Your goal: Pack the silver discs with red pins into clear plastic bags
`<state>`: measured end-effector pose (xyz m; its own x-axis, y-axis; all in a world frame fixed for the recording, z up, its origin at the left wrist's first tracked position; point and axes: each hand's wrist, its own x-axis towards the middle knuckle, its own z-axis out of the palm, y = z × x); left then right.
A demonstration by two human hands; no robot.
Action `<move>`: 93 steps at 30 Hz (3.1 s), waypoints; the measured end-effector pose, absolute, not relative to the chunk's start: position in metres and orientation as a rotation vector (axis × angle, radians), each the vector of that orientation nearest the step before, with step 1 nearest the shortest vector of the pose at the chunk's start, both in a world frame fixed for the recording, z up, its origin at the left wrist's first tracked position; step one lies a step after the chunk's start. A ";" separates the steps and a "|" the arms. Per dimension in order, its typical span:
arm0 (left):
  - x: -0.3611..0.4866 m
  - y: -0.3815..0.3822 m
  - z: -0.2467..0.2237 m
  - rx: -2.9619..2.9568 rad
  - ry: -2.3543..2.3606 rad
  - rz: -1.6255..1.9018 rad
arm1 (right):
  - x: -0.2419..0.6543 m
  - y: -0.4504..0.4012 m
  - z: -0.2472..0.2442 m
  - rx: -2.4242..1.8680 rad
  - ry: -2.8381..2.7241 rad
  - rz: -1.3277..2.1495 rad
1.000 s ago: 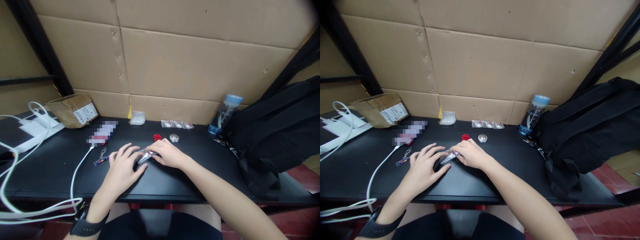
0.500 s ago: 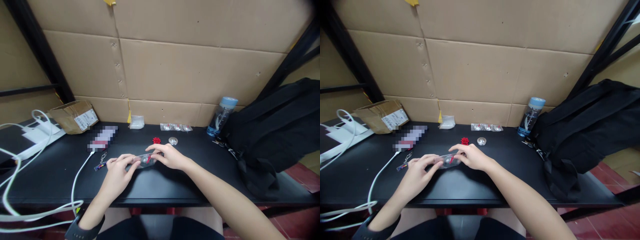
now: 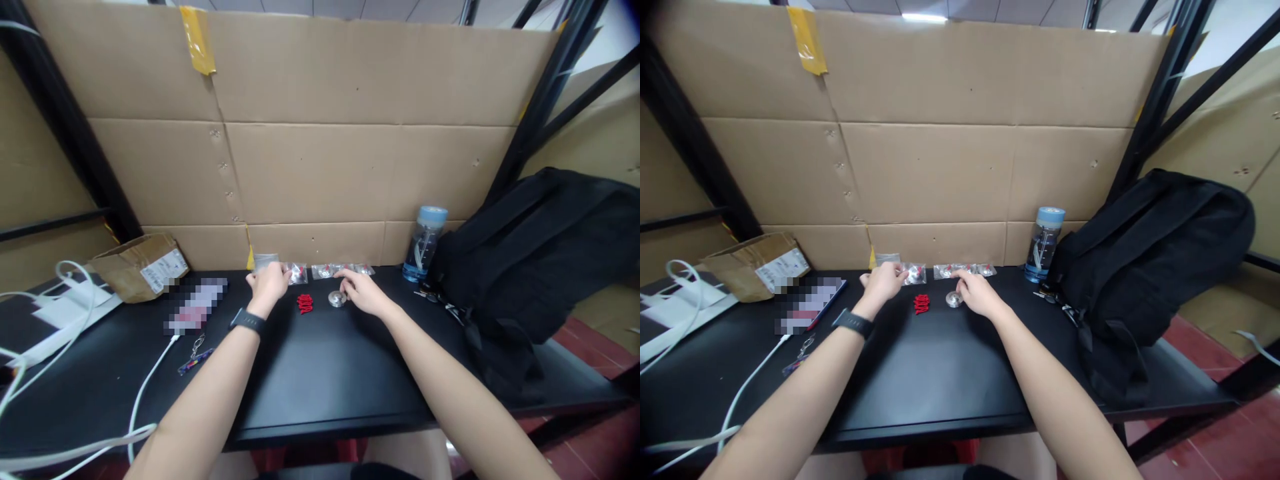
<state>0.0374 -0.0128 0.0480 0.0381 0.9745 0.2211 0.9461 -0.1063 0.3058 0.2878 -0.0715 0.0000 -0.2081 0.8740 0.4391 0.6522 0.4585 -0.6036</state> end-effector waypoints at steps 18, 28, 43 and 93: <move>0.051 0.047 0.002 2.700 1.910 0.652 | 0.285 -0.077 -0.004 -1.381 -2.212 0.344; 0.045 0.050 -0.007 2.906 1.345 0.541 | 0.282 -0.072 -0.012 -1.392 -2.226 0.293; 0.006 -0.021 0.006 2.846 0.892 0.610 | 0.285 -0.068 -0.012 -1.386 -2.145 0.376; 0.001 -0.041 -0.004 2.956 0.958 0.526 | 0.279 -0.077 -0.004 -1.323 -2.106 0.330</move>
<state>0.0014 -0.0413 -0.0038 0.7595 0.5683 0.3164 0.5718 -0.8152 0.0917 0.2789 -0.0768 -0.0038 -0.3043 0.8773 0.3710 0.7221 0.4665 -0.5108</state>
